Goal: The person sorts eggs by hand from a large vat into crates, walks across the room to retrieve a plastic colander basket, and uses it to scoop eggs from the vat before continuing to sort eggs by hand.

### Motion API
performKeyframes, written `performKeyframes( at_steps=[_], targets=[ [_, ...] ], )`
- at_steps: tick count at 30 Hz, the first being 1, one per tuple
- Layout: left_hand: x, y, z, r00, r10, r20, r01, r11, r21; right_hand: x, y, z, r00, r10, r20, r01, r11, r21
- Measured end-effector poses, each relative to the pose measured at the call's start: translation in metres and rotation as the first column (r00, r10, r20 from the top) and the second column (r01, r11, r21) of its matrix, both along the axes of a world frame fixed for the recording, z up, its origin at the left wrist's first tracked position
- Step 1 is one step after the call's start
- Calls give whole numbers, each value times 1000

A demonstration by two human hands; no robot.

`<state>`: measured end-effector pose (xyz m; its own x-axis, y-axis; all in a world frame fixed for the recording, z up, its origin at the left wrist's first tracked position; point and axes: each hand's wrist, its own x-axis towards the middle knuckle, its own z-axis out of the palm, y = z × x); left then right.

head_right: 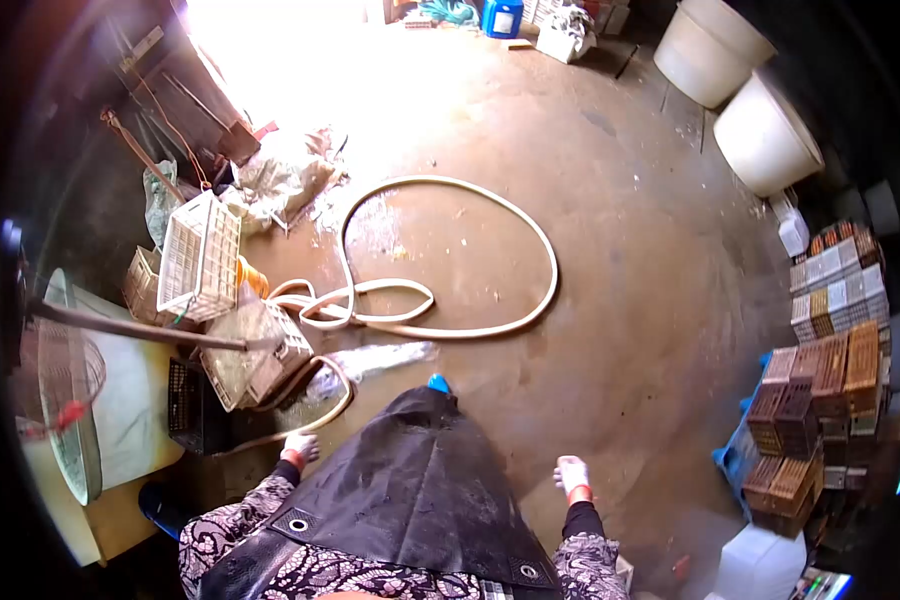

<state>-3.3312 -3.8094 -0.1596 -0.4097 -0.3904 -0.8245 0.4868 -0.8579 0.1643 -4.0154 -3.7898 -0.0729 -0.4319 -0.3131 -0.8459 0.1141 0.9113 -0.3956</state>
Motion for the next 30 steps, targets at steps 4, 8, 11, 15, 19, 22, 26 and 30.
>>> performKeyframes(
  at_steps=[4, 8, 11, 15, 19, 22, 26, 30],
  targets=[
    [-134, -216, 103, 629, -168, 759, 417, 897, -148, 1, -100, -30, 845, 530, 68, -525, 847, -83],
    [-161, -413, 85, 335, -99, 937, 774, 596, -214, -39, -136, -140, 204, 973, -106, -968, 217, 128],
    [-182, -533, 103, 292, 1, 956, 769, 594, -236, -48, -229, -136, 183, 983, 12, -961, 176, 212],
    [-169, -665, 84, 114, 28, 993, 759, 642, -105, -89, -387, -171, -97, 995, -7, -960, -91, 267],
    [-128, -729, 78, 50, -165, 985, 679, 729, 87, -95, -629, -102, 25, 901, -433, -992, 75, 99],
    [-91, -772, 89, -20, -149, 989, 586, 799, 132, -2, -821, 2, 909, 409, 78, -405, 912, -66],
    [-27, -831, 80, -114, -253, 961, 506, 817, 276, 41, -972, 18, 853, 520, -48, -520, 838, -162],
    [55, -933, 27, -168, -321, 932, 469, 806, 362, 91, -1042, 29, 788, 609, -85, -614, 787, -51]
  ],
)
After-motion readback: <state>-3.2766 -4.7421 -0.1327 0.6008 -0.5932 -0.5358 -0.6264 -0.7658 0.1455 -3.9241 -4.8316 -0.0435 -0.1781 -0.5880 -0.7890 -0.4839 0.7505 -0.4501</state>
